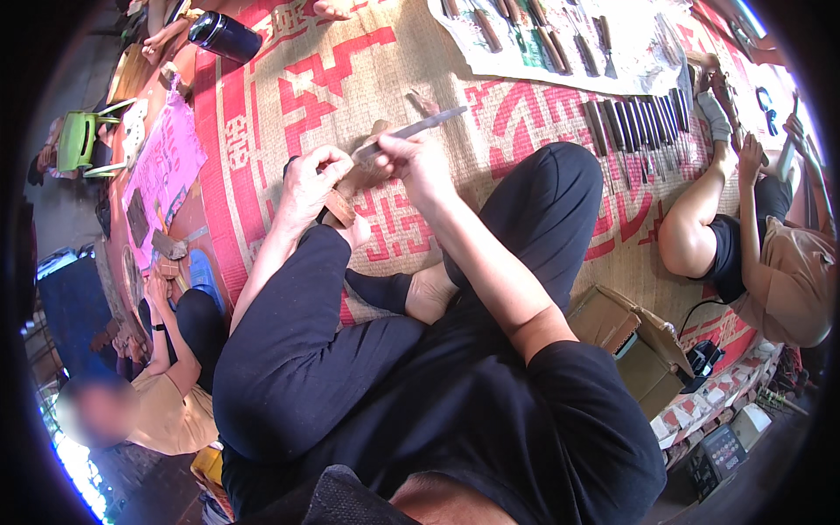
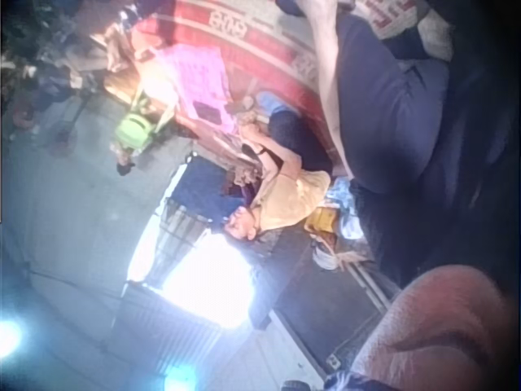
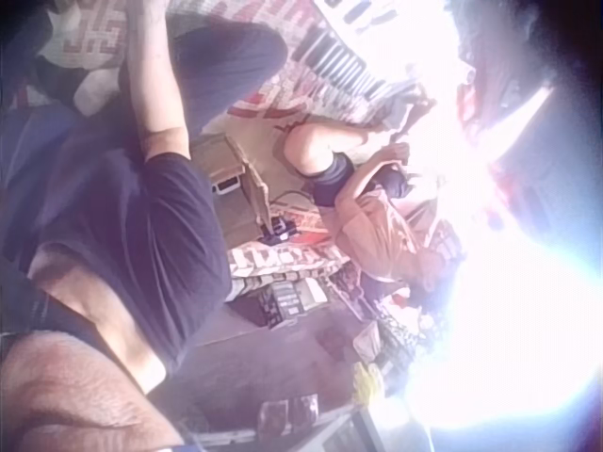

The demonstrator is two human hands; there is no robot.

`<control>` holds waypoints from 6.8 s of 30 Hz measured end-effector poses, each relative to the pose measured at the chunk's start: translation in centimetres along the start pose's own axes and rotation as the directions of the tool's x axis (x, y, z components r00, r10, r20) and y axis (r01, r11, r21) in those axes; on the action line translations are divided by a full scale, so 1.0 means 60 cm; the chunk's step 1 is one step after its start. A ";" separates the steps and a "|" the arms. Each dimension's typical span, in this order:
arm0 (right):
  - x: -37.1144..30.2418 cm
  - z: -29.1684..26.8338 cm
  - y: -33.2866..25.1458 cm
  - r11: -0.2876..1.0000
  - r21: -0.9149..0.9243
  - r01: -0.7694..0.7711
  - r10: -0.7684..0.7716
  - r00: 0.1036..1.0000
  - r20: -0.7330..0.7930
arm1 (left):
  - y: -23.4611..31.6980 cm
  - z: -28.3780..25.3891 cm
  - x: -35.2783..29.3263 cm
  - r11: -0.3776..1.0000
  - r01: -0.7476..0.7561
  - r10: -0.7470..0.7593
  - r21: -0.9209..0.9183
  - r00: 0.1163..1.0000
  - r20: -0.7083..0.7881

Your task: The person sits on a mat and carves a small wooden object using a knife. They hold the wood in their left hand and use the knife in their right hand to shape the piece, occasionally rotating it to access different sides.

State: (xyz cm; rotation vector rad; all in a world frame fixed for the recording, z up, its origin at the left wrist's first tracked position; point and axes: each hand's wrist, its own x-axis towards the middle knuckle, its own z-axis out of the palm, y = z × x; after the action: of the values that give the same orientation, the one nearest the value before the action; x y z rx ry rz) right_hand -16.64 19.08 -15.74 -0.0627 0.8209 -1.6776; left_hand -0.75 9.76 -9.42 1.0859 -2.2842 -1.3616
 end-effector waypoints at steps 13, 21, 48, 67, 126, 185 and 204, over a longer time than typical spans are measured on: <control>-0.007 0.002 -0.008 0.999 -0.053 -0.014 0.016 0.999 0.039 | 0.022 0.000 0.003 0.985 0.117 -0.105 -0.128 0.990 0.099; -0.006 0.003 0.000 0.996 -0.012 -0.092 0.093 0.994 0.063 | 0.001 -0.002 0.000 0.977 0.114 -0.086 -0.178 0.984 0.158; -0.019 0.002 0.015 0.993 -0.070 -0.091 0.092 0.996 0.016 | -0.026 0.003 -0.005 0.981 0.175 -0.160 -0.089 0.974 0.158; 0.016 -0.083 -0.051 0.985 -0.090 0.148 -0.166 0.954 -0.249 | -0.069 -0.022 0.023 0.988 0.147 -0.147 -0.041 0.989 -0.013; 0.050 -0.009 0.006 0.838 -0.528 0.137 -0.120 0.991 0.067 | 0.003 0.001 0.081 0.996 0.074 -0.078 -0.051 0.993 -0.087; 0.029 -0.085 -0.008 0.934 -0.334 0.127 -0.170 0.980 -0.103 | -0.009 0.000 -0.042 0.971 -0.111 0.107 0.213 0.994 0.027; 0.038 -0.083 -0.012 0.921 -0.372 0.115 -0.181 0.973 -0.145 | 0.018 0.001 -0.035 0.944 -0.204 0.176 0.260 0.976 0.126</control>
State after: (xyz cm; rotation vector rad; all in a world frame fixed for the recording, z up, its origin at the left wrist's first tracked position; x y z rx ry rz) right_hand -20.18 19.48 -19.95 -0.2387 1.2836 -1.6699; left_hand 0.15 11.57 -8.26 0.8565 -2.6323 -1.0740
